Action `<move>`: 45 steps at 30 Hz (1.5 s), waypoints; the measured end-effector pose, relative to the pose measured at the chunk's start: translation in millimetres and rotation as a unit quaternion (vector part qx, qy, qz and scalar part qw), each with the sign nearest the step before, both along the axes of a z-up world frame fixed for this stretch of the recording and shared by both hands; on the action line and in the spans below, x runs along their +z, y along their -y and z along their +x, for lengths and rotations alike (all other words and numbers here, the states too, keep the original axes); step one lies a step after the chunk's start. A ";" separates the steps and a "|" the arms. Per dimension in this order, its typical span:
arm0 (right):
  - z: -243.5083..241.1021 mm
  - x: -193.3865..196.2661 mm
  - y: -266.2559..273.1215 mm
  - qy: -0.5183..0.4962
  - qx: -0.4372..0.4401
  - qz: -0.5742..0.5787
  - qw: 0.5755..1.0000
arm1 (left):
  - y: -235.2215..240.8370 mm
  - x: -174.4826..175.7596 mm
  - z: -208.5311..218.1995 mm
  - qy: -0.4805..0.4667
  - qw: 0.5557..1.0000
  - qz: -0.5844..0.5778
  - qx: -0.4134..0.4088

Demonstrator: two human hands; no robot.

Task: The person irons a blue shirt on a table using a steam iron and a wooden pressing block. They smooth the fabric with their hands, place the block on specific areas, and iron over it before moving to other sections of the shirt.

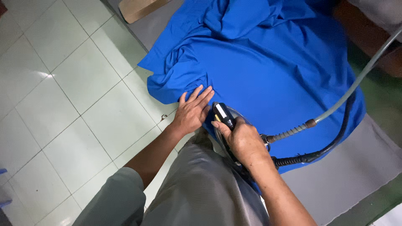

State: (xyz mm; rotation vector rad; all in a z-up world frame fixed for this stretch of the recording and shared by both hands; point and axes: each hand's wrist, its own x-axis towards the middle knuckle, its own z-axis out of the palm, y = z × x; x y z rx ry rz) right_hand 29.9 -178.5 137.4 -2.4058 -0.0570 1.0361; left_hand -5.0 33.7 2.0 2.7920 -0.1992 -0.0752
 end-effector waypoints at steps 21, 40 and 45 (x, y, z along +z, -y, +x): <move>-11.7 17.0 -11.3 -0.086 0.006 -0.043 0.995 | -284.2 15.8 258.3 -0.051 0.981 0.106 0.157; -36.9 3.5 98.5 -0.029 0.203 -0.089 0.975 | -154.0 46.1 118.4 -0.057 0.788 -0.606 0.089; -45.7 4.6 123.9 -0.043 0.192 -0.118 0.973 | 39.2 40.3 47.9 -0.108 0.858 -0.497 0.078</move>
